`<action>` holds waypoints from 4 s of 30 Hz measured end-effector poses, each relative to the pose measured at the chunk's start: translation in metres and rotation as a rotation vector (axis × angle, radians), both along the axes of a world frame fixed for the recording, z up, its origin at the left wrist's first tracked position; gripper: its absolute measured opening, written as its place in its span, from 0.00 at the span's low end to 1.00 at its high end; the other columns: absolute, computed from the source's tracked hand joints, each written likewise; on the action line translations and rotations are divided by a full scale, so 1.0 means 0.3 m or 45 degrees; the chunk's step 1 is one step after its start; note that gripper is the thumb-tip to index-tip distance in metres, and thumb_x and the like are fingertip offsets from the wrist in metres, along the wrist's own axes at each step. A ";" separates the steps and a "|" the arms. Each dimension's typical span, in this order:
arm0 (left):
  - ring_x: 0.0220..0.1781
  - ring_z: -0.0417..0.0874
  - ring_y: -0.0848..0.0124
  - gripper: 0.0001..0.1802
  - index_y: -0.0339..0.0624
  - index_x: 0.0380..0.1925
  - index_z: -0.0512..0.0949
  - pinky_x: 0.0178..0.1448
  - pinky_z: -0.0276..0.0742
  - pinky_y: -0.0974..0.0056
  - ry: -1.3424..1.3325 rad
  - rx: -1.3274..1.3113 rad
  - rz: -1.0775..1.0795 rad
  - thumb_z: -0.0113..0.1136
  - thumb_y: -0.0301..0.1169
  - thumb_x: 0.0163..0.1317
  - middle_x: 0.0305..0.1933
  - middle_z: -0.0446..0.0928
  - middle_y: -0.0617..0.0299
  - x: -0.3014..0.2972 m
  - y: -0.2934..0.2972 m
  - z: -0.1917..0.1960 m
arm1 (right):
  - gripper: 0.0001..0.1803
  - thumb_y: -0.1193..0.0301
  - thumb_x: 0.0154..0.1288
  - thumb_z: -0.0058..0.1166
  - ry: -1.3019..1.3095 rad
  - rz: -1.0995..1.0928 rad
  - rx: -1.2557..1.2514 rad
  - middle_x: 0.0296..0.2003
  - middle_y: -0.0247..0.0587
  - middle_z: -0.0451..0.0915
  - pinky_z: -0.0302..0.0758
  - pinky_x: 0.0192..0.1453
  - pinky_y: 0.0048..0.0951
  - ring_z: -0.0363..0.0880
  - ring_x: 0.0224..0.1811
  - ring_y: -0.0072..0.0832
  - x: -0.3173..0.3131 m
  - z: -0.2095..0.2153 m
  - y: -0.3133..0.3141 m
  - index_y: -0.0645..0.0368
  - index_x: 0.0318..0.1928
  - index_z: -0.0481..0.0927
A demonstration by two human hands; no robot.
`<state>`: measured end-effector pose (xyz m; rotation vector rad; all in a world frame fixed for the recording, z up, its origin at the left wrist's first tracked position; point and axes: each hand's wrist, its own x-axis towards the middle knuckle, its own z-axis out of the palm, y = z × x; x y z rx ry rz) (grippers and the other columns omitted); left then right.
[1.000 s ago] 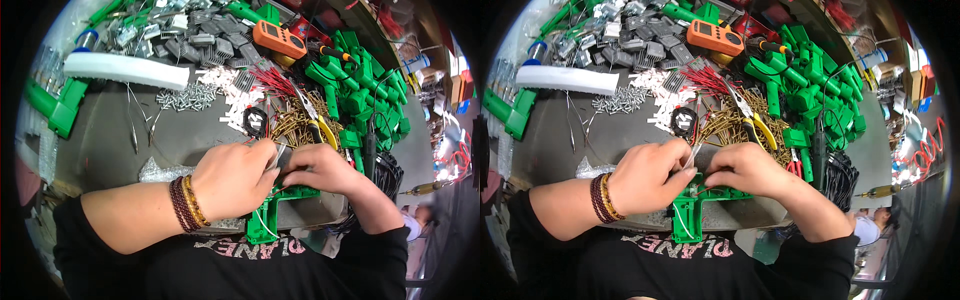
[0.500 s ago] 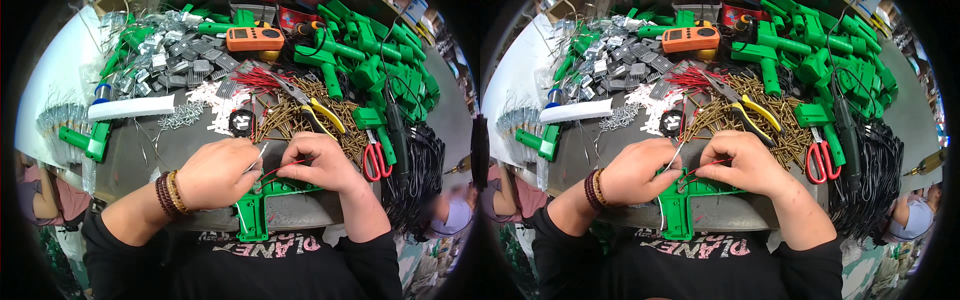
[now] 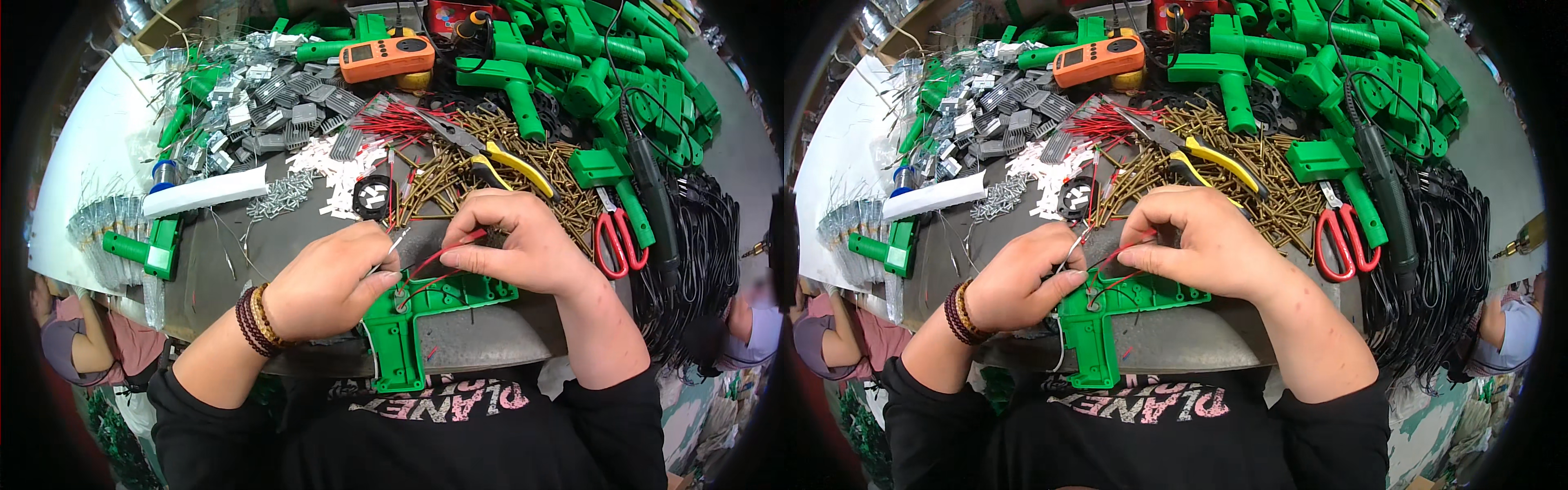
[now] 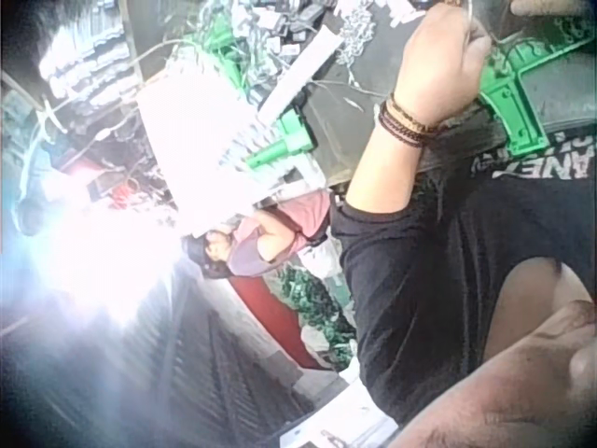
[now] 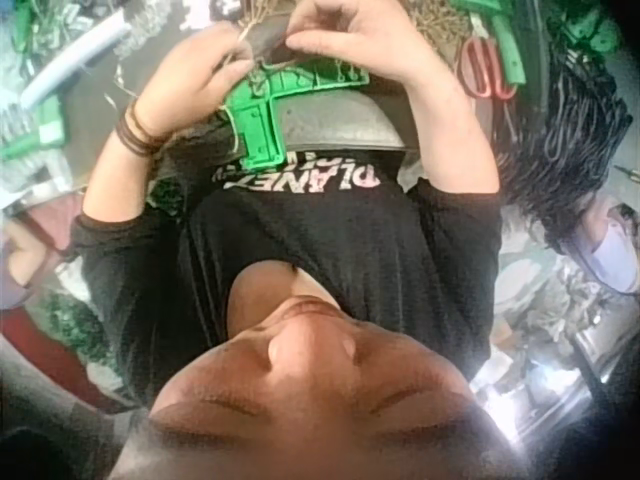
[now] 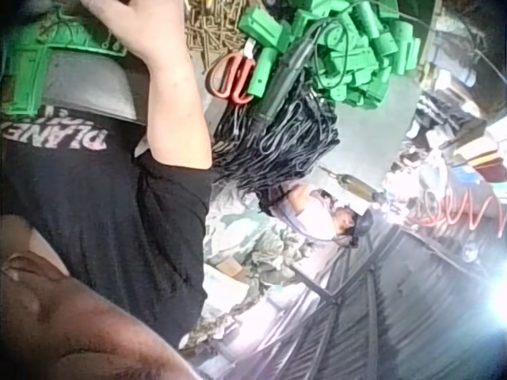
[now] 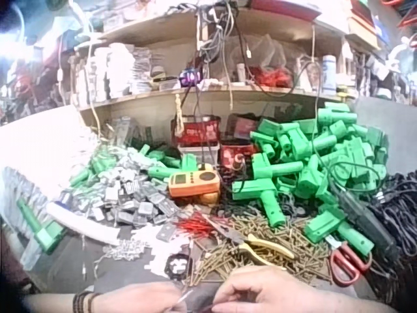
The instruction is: Assembling the internal components, wiring, and housing of a green handheld tool, including soldering.
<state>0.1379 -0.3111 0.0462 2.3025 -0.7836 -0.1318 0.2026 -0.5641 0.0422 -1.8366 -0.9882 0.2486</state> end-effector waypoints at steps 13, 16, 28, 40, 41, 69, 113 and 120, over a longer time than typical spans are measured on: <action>0.41 0.79 0.57 0.11 0.41 0.32 0.75 0.50 0.74 0.58 0.028 -0.249 0.020 0.65 0.21 0.49 0.37 0.77 0.56 -0.009 -0.005 -0.034 | 0.11 0.66 0.54 0.70 -0.004 0.087 -0.081 0.32 0.38 0.81 0.75 0.45 0.31 0.80 0.38 0.31 -0.011 0.004 0.006 0.58 0.35 0.85; 0.41 0.79 0.59 0.11 0.41 0.32 0.78 0.49 0.74 0.59 -0.060 -0.222 0.000 0.67 0.22 0.48 0.36 0.77 0.58 -0.017 -0.017 -0.016 | 0.11 0.66 0.56 0.69 -0.007 0.084 0.070 0.32 0.39 0.81 0.75 0.44 0.32 0.80 0.38 0.32 -0.025 -0.017 0.031 0.59 0.35 0.85; 0.36 0.78 0.71 0.06 0.38 0.31 0.82 0.44 0.72 0.67 0.246 -0.516 0.266 0.69 0.28 0.58 0.35 0.80 0.60 -0.072 0.010 0.017 | 0.06 0.71 0.52 0.65 -0.604 -0.179 -0.199 0.31 0.40 0.81 0.75 0.43 0.41 0.80 0.37 0.43 -0.024 -0.022 -0.002 0.58 0.31 0.84; 0.40 0.78 0.76 0.05 0.35 0.36 0.84 0.46 0.72 0.70 0.408 -1.314 0.313 0.66 0.27 0.65 0.37 0.80 0.61 -0.101 0.053 -0.086 | 0.06 0.72 0.62 0.62 -0.333 -0.331 -0.070 0.31 0.45 0.81 0.78 0.34 0.41 0.81 0.31 0.44 -0.241 -0.027 0.236 0.60 0.36 0.80; 0.40 0.77 0.76 0.05 0.36 0.36 0.83 0.46 0.71 0.70 0.366 -1.324 0.292 0.66 0.27 0.65 0.37 0.80 0.62 -0.101 0.056 -0.094 | 0.06 0.72 0.62 0.62 -0.334 -0.315 -0.077 0.31 0.45 0.81 0.78 0.34 0.41 0.81 0.31 0.44 -0.236 -0.032 0.241 0.60 0.36 0.80; 0.44 0.80 0.67 0.12 0.33 0.49 0.83 0.48 0.77 0.66 0.034 -0.810 0.381 0.61 0.25 0.68 0.38 0.77 0.58 -0.128 0.000 -0.056 | 0.07 0.75 0.62 0.63 -0.025 -0.330 0.280 0.28 0.45 0.83 0.74 0.28 0.29 0.80 0.23 0.30 -0.214 -0.044 0.203 0.63 0.39 0.85; 0.29 0.75 0.55 0.14 0.38 0.22 0.74 0.31 0.69 0.57 -0.105 -0.294 -0.112 0.75 0.25 0.42 0.26 0.72 0.55 -0.007 0.015 0.052 | 0.07 0.72 0.58 0.59 -0.490 0.101 -0.441 0.25 0.40 0.76 0.76 0.29 0.40 0.79 0.27 0.42 -0.148 0.156 0.121 0.58 0.32 0.74; 0.35 0.76 0.57 0.10 0.41 0.25 0.77 0.37 0.71 0.55 -0.660 -0.034 0.175 0.70 0.27 0.45 0.32 0.75 0.56 -0.055 -0.034 0.023 | 0.04 0.75 0.60 0.57 -0.206 0.021 -0.265 0.25 0.45 0.76 0.73 0.31 0.42 0.78 0.28 0.46 -0.142 0.125 0.110 0.61 0.32 0.75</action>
